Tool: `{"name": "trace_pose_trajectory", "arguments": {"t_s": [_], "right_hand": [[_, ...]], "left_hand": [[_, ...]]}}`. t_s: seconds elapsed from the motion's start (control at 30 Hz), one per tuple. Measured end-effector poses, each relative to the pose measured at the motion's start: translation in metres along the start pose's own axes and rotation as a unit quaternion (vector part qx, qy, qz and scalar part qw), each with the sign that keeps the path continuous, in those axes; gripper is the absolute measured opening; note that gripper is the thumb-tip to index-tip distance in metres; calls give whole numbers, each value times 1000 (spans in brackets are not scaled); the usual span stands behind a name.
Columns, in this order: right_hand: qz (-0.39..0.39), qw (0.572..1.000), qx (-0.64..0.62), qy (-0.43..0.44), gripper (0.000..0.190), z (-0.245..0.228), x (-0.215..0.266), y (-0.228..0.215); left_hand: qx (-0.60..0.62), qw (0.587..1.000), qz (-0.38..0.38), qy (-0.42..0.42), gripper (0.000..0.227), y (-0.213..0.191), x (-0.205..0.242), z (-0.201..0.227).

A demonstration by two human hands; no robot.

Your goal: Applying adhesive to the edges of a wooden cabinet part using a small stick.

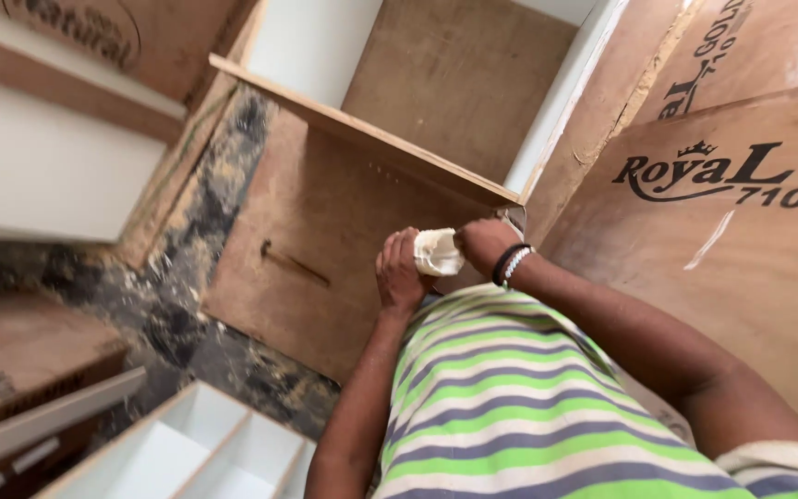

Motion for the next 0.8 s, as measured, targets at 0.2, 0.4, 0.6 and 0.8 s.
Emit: {"name": "trace_pose_trajectory", "arguments": {"t_s": [0.2, 0.4, 0.6, 0.8], "right_hand": [[90, 983, -157, 33, 11, -9, 13, 23], [148, 974, -142, 93, 10, -17, 36, 32], [121, 971, -200, 43, 16, -19, 42, 24], [64, 956, -286, 26, 19, 24, 69, -22]], "left_hand": [[-30, 993, -93, 61, 77, -9, 3, -24], [11, 988, -121, 98, 86, -30, -12, -13], [3, 986, -125, 108, 84, -42, -18, 0], [25, 997, -42, 63, 75, -44, -20, -11]]}}
Point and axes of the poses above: each hand's wrist, its own x-axis away from the middle knuckle, its own y-axis out of the palm, z = x × y, the point moved 4 cm from there along -x, towards the middle knuckle, and after that the axes turned 8 degrees about y, right-handed, at the moved point
